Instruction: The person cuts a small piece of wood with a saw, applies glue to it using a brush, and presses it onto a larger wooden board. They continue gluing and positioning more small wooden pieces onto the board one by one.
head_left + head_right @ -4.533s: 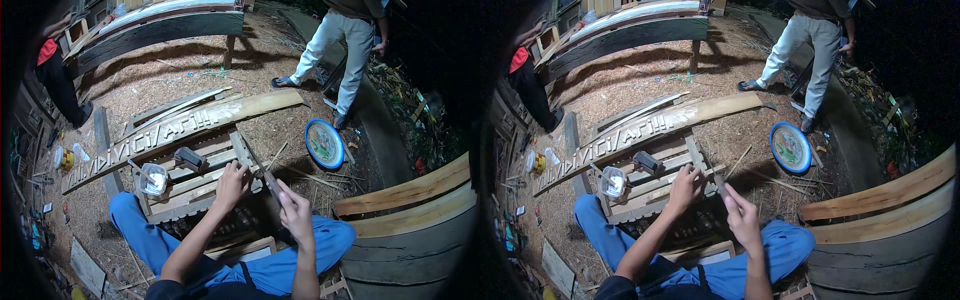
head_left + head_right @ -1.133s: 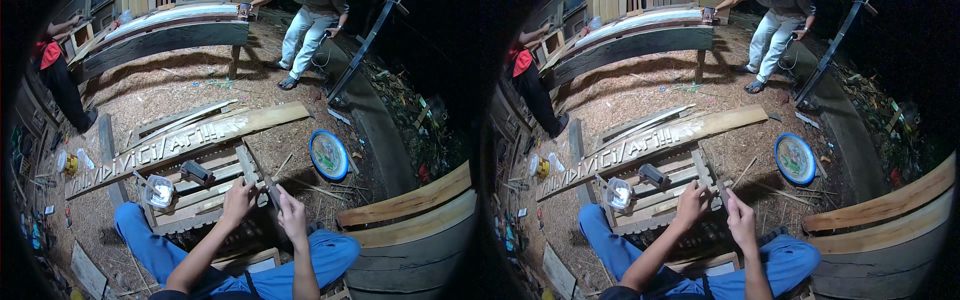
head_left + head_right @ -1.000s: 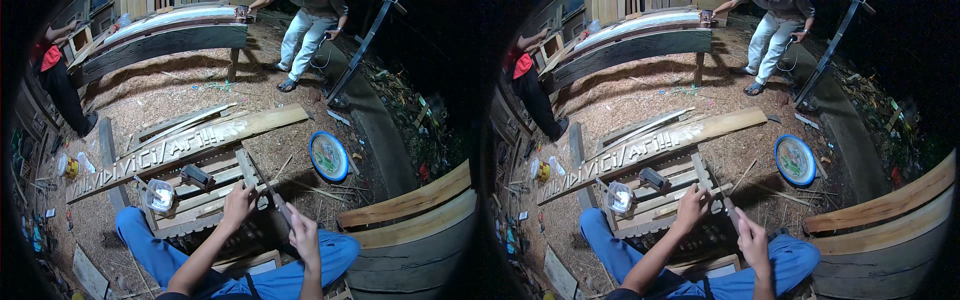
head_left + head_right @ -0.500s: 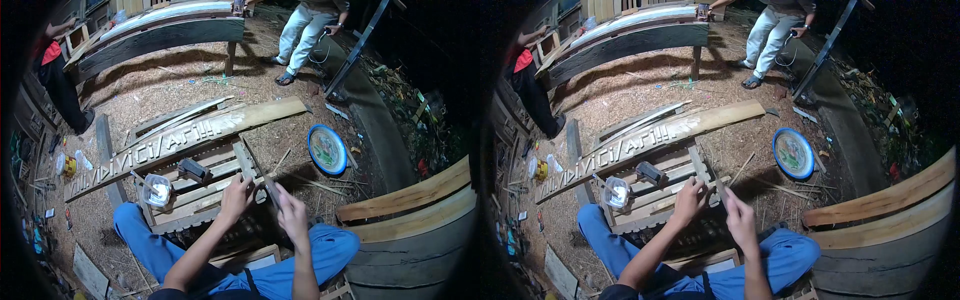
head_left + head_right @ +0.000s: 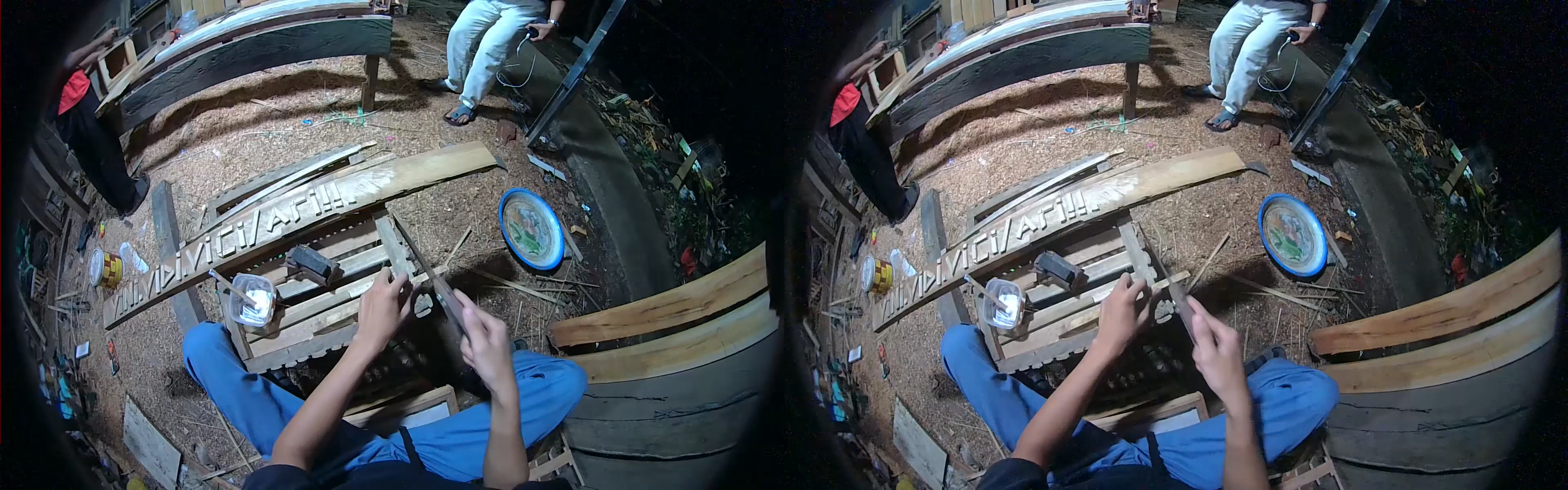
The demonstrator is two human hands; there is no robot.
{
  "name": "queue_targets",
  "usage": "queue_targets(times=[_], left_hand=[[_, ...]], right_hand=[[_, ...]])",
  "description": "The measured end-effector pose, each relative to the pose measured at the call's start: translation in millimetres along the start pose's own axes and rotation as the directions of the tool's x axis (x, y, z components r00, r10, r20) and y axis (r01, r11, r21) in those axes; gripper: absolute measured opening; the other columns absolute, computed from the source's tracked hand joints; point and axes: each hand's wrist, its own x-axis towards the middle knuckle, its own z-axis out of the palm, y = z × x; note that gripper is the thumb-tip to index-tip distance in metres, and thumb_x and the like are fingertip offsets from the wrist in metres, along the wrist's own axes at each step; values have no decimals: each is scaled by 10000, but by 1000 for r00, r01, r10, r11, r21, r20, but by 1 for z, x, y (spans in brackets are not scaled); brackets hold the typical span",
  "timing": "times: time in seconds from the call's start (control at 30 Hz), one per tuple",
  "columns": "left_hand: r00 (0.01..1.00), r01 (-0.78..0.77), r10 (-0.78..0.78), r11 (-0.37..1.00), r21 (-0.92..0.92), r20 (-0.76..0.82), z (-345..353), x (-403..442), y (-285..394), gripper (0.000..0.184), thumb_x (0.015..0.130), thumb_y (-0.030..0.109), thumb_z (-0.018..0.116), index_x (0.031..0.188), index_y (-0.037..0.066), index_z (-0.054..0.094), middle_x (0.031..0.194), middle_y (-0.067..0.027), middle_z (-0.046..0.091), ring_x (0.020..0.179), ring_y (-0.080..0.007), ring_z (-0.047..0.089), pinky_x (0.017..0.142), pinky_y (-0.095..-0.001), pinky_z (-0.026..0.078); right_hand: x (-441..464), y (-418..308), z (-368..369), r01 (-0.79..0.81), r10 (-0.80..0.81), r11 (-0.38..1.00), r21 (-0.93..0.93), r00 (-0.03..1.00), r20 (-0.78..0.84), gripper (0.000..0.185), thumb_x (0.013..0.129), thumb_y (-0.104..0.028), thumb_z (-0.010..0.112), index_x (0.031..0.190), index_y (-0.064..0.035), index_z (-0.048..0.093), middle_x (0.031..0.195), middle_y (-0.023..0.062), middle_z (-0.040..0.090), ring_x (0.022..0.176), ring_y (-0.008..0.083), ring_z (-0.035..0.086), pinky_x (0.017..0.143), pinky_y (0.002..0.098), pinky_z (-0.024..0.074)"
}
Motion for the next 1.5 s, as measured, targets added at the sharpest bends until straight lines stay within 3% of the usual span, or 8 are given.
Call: queue_targets(times=[0.33, 0.43, 0.6, 0.77, 0.9, 1.0, 1.1, 1.5], left_hand=[[999, 32, -31, 999, -12, 19, 2, 0, 1, 181, 905, 205, 720, 946, 61, 618, 942, -184, 565, 793, -394, 651, 647, -500, 519], [999, -51, 52, 998, -40, 13, 3, -2, 4, 181, 890, 189, 724, 964, 61, 620, 991, -185, 605, 842, -392, 669, 671, -492, 538], [998, 60, -60, 998, -26, -6, 5, -3, 6, 216, 874, 214, 762, 975, 70, 636, 947, -177, 584, 776, -418, 645, 649, -503, 514], [999, -16, 17, 1000, -9, 27, 2, -4, 5, 192, 864, 164, 732, 1001, 69, 636, 1014, -182, 615, 822, -397, 678, 677, -494, 548], [994, 72, -73, 997, 8, 82, 3, -4, 6, 191, 869, 154, 722, 1022, 73, 642, 1055, -180, 622, 817, -406, 673, 684, -496, 550], [999, -24, 24, 1000, 9, -29, 3, 1, 3, 198, 892, 230, 752, 942, 81, 631, 912, -163, 588, 753, -403, 650, 645, -497, 523], [999, -33, 33, 999, -10, -41, 3, 0, 2, 198, 896, 230, 749, 934, 77, 629, 893, -154, 602, 758, -402, 655, 642, -492, 522], [999, -18, 19, 999, -33, 43, 2, -4, 6, 182, 891, 211, 731, 944, 73, 626, 893, -155, 637, 774, -376, 670, 643, -481, 532]], right_hand=[[14, 7, 15, 74, -77, 990, -116, 997, -21, 436, 1085, -310, 521, 1422, -48, 606, 715, -64, 522, 544, 25, 404, 495, 240, 351], [5, 14, 19, 92, -101, 985, -143, 993, -59, 435, 1085, -295, 514, 1416, -28, 603, 739, -53, 547, 549, 27, 396, 501, 246, 347], [16, 4, 18, 36, -38, 999, -39, 998, -53, 437, 1084, -302, 530, 1428, -42, 599, 688, -75, 484, 533, 14, 386, 472, 235, 318], [5, 20, 12, 26, -25, 1000, 11, 999, -30, 444, 1082, -312, 538, 1440, -56, 591, 669, -80, 471, 527, 9, 377, 465, 227, 305], [18, 23, 27, 109, -107, 994, 19, 991, -85, 435, 1073, -286, 559, 1429, -41, 598, 714, -67, 513, 563, 11, 386, 486, 237, 315], [22, 30, 19, 233, -245, 960, -155, 967, -64, 409, 1070, -256, 560, 1403, -26, 617, 726, -73, 541, 575, 8, 405, 501, 230, 333], [-15, 14, 4, 28, -27, 999, 27, 999, -42, 407, 1074, -260, 551, 1410, -40, 615, 707, -77, 533, 548, 12, 414, 485, 231, 331], [6, 28, 23, 79, -80, 997, -16, 994, -69, 423, 1076, -279, 549, 1424, -45, 605, 703, -76, 495, 551, 17, 372, 490, 237, 313]])
